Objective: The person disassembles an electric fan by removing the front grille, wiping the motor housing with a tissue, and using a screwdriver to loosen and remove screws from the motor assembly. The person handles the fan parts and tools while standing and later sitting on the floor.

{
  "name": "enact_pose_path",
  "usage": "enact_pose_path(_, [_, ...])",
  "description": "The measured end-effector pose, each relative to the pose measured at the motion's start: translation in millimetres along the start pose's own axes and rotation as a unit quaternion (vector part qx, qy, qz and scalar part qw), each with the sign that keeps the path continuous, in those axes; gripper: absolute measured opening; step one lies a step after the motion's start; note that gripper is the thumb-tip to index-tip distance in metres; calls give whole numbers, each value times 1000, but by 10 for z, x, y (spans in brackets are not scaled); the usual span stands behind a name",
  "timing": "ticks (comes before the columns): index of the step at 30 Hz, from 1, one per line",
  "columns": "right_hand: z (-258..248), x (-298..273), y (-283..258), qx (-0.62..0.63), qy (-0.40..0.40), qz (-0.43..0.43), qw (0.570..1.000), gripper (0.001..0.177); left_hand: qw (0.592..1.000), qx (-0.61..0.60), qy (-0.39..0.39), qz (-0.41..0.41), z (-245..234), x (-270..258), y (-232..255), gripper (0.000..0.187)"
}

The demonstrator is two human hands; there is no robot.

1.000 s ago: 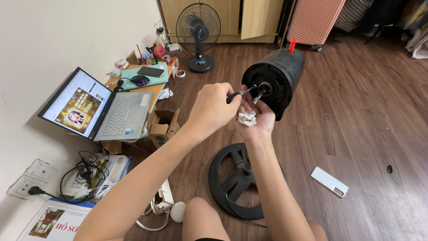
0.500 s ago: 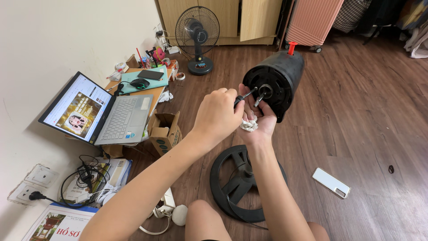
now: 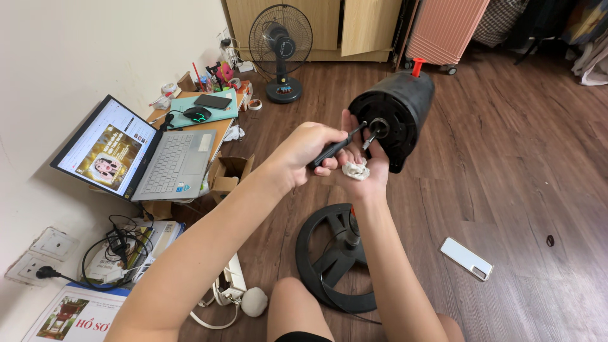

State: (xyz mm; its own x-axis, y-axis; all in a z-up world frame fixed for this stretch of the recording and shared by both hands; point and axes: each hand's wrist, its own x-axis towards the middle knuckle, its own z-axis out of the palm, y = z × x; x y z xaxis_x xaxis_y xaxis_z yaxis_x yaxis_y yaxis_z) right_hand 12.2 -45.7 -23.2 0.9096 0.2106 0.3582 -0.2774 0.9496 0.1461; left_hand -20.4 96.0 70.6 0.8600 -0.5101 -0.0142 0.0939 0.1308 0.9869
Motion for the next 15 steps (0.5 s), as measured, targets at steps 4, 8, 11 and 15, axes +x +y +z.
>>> enact_pose_path(4, [-23,79,28,55,-4,0,998,31,980,157,92,77,34,-42,-20,16])
enact_pose_path(8, [-32,57,46,133,-31,19,990,26,727,481,202,447,157,-166,-87,15])
enact_pose_path(11, [-32,42,57,155,-62,37,985,21,713,534,236,390,238,-231,-120,19])
enact_pose_path(15, [-1,34,69,194,-40,38,979,22,876,391,207,192,243,-226,-69,20])
